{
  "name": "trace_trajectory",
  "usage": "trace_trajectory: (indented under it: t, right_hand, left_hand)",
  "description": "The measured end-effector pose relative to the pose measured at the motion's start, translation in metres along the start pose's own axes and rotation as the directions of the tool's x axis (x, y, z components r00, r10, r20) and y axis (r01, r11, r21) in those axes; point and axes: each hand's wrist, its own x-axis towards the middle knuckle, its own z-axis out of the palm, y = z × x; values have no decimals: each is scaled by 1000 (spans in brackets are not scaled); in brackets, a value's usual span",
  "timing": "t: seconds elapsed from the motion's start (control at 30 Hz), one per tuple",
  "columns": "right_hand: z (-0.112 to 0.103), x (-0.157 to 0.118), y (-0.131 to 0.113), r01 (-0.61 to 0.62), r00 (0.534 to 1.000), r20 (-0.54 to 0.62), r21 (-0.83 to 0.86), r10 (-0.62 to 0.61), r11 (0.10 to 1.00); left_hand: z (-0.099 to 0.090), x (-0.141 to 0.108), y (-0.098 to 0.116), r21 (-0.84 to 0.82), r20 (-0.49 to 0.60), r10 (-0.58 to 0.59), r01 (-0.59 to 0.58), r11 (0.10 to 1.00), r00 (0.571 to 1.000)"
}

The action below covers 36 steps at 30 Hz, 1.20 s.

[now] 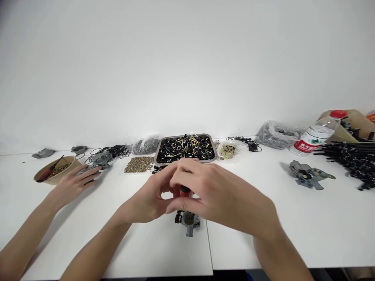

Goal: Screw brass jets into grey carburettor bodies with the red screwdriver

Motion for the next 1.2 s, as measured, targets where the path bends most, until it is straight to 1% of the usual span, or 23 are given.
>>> trace_trajectory:
  t: [0.07, 0.13, 0.2, 0.27, 0.33, 0.4, 0.47, 0.53, 0.57, 0.63, 0.7, 0.73, 0.77, 0.8, 0.87, 0.9, 0.93, 0.97, 1.0, 1.07, 1.13, 1.17, 1.2]
  right_hand:
    - [-5, -4, 6, 80, 993, 82, 78, -86, 994]
    - [-6, -6, 9, 73, 992, 100, 87, -82, 993]
    - [-2, -4, 6, 2, 999, 43, 29, -3, 1000]
    - [2, 0, 0, -82, 996, -41, -59, 80, 995]
    - [3, 2, -4, -103, 992, -80, -89, 96, 991]
    - [-1, -1, -4, -21, 1000, -13, -29, 21, 999]
    - [-6, -7, 0, 84, 993, 85, 51, -88, 995]
    - [-7, -12, 4, 118, 987, 105, 54, -123, 992]
    - [-6, -13, 4, 99, 991, 85, 23, -100, 995]
    - [-1, -10, 3, -11, 1000, 15, -78, 13, 997]
    - [2, -5, -1, -126, 991, -58, -177, 117, 976]
    - [2, -3, -3, -145, 988, -87, -196, 130, 970]
    - [1, -2, -4, -124, 990, -95, -186, 108, 975]
    - [-1, -3, -4, -62, 996, -76, -154, 51, 986]
    - [-7, -7, -1, 103, 995, 1, -59, -103, 993]
    - [-9, -9, 1, 154, 988, 35, -27, -153, 988]
    - [-10, -11, 2, 177, 983, 55, -16, -176, 984]
    - [-9, -12, 3, 166, 985, 50, -30, -164, 986]
    - [-7, -12, 2, 124, 992, 22, -66, -123, 990]
    - [-1, -10, 0, 14, 998, -63, -159, -24, 987]
    - [3, -6, -3, -54, 990, -141, -226, 23, 973]
    - [3, -5, -4, -60, 988, -153, -229, 25, 972]
    - [1, -5, -3, -35, 991, -130, -204, 8, 978]
  left_hand:
    - [-2, -1, 2, 6, 45, 2, -2, 1000, 999]
    - [-1, 0, 3, 10, 88, -8, 7, 1000, 996]
    - [0, 2, 2, 42, 88, -18, 15, 999, 996]
    - [1, 4, -2, 68, 51, -10, 7, 998, 999]
    - [1, 5, -4, 78, 11, 14, -15, 997, 1000]
    - [0, 2, -3, 54, -2, 28, -27, 998, 1000]
    - [-1, -2, 3, 35, 38, -11, 10, 999, 999]
    - [0, -5, 9, 35, 76, -65, 62, 997, 995]
    - [2, -5, 11, 45, 79, -87, 84, 995, 993]
    - [5, -4, 11, 45, 53, -105, 103, 994, 993]
    - [8, -1, 9, 22, 24, -107, 107, 994, 994]
    - [8, 0, 8, 10, 14, -104, 104, 995, 994]
    - [8, 0, 8, 0, 13, -103, 103, 995, 995]
    - [7, 0, 7, -1, 25, -103, 103, 995, 994]
    - [5, -1, 9, 9, 69, -107, 107, 994, 992]
    - [5, -2, 10, 12, 88, -107, 106, 994, 990]
    - [5, -3, 11, 13, 103, -112, 111, 994, 988]
    - [6, -4, 11, 13, 107, -112, 111, 994, 988]
    - [7, -4, 11, 13, 99, -110, 109, 994, 989]
    - [9, -3, 10, 16, 61, -106, 105, 994, 993]
    - [8, -1, 8, 3, 22, -91, 91, 996, 996]
    - [7, -1, 7, -13, 7, -82, 82, 997, 997]
    - [5, -1, 7, -32, 7, -78, 78, 996, 997]
